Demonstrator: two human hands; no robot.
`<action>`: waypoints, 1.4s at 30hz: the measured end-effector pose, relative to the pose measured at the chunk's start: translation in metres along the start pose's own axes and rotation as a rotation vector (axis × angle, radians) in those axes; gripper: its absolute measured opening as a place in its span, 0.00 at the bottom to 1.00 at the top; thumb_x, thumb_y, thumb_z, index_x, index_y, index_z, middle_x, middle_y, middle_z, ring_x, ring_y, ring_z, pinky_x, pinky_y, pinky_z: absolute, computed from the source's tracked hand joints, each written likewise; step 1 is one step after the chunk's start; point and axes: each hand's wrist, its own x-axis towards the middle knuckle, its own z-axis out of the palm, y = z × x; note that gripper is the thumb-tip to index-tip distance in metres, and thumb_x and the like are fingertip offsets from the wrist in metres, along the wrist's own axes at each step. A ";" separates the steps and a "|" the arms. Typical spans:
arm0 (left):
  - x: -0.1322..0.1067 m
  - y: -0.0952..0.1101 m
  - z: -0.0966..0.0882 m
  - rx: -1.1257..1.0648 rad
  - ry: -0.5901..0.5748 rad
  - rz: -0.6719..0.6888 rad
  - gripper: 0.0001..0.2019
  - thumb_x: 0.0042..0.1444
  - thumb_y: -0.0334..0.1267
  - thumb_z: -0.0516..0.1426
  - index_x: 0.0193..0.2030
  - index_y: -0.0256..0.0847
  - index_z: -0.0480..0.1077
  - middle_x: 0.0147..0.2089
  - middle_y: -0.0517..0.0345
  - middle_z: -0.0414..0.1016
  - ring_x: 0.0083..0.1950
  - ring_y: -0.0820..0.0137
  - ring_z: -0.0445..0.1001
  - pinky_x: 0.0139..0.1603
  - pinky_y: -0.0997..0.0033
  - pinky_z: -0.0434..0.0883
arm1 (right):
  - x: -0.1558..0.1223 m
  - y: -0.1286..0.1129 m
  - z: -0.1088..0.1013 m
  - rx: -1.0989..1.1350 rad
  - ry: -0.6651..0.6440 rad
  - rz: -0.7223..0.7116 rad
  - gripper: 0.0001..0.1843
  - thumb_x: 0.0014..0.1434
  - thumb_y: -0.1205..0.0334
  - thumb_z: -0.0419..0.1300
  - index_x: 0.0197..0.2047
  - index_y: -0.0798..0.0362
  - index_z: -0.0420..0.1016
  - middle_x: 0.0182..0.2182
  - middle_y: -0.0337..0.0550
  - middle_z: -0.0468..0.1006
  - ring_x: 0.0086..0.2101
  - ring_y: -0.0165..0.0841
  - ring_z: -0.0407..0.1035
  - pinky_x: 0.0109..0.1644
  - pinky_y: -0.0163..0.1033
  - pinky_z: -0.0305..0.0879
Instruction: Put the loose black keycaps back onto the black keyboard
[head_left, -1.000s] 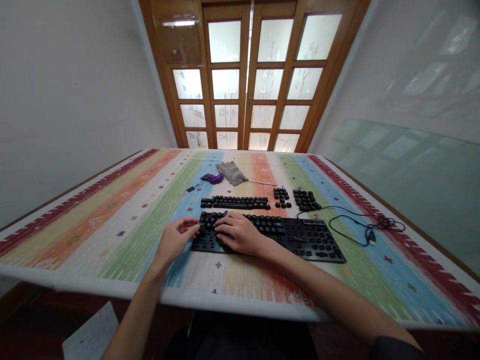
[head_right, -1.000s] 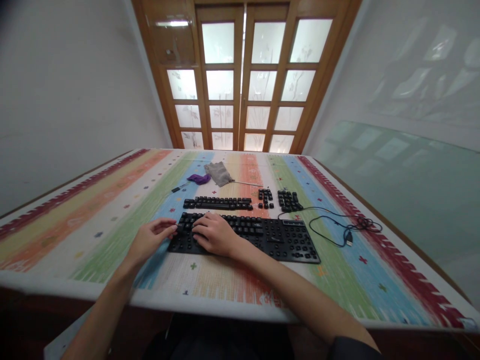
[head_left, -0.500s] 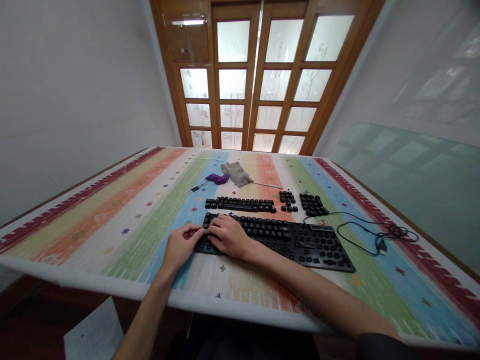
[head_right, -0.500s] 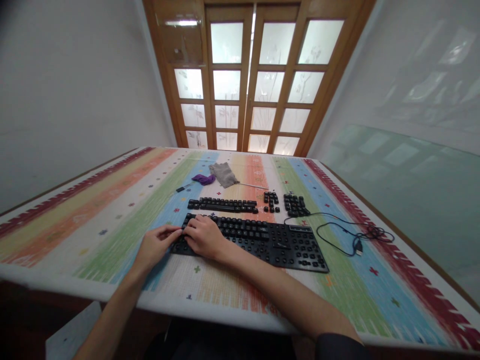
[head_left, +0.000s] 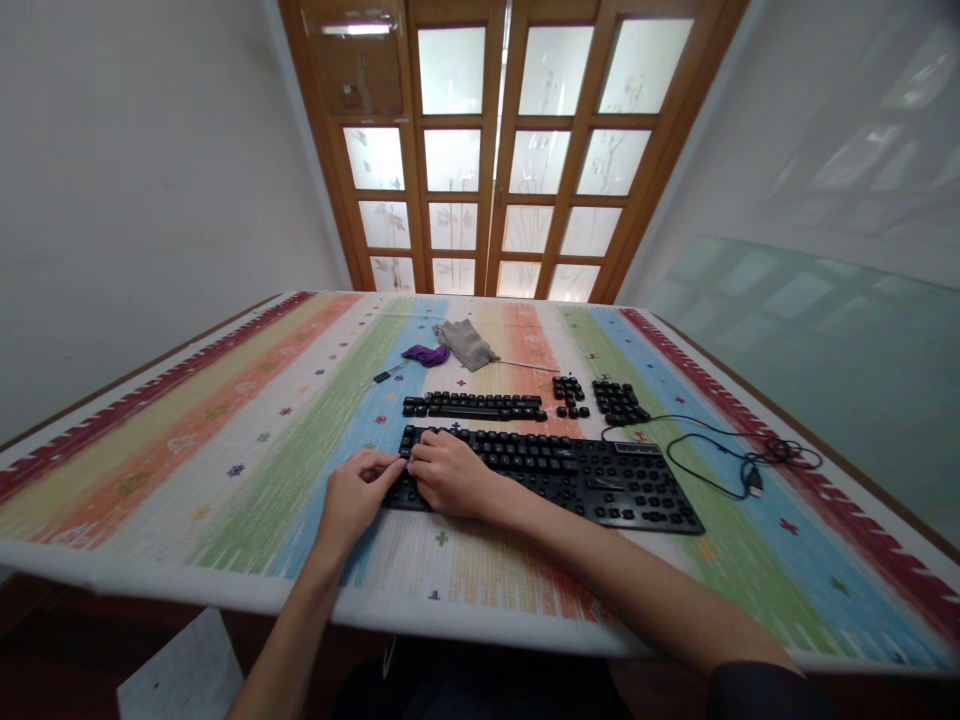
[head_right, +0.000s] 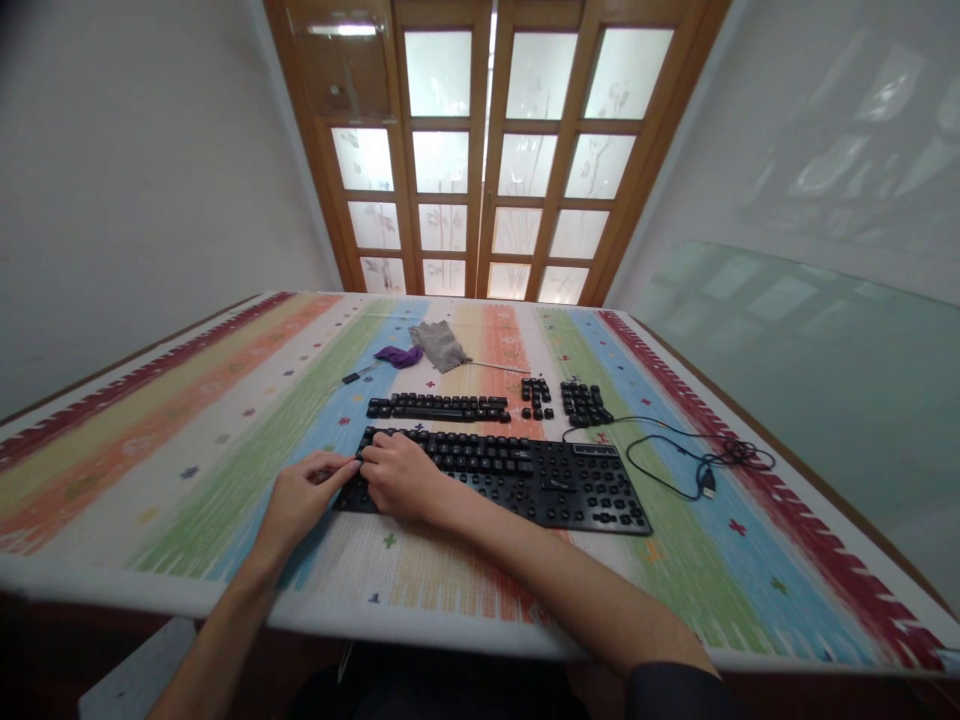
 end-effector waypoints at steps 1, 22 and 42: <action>0.000 0.000 0.000 0.007 0.001 -0.001 0.15 0.51 0.51 0.61 0.27 0.41 0.79 0.33 0.52 0.81 0.35 0.62 0.77 0.37 0.66 0.73 | 0.001 0.000 -0.001 -0.006 -0.017 -0.009 0.06 0.59 0.69 0.58 0.31 0.55 0.75 0.32 0.48 0.76 0.39 0.41 0.64 0.39 0.45 0.60; -0.009 -0.007 0.006 0.214 0.088 0.299 0.10 0.62 0.40 0.54 0.39 0.42 0.77 0.43 0.51 0.79 0.44 0.61 0.77 0.48 0.61 0.75 | 0.045 0.092 0.004 0.082 0.012 0.445 0.12 0.62 0.69 0.57 0.41 0.57 0.83 0.42 0.47 0.83 0.43 0.38 0.68 0.53 0.43 0.60; -0.009 -0.008 0.007 0.230 0.095 0.338 0.09 0.62 0.39 0.55 0.37 0.43 0.77 0.41 0.52 0.79 0.45 0.60 0.76 0.51 0.57 0.74 | 0.072 0.096 0.012 0.078 -0.088 0.687 0.13 0.60 0.68 0.57 0.40 0.54 0.84 0.40 0.49 0.84 0.45 0.44 0.71 0.50 0.42 0.65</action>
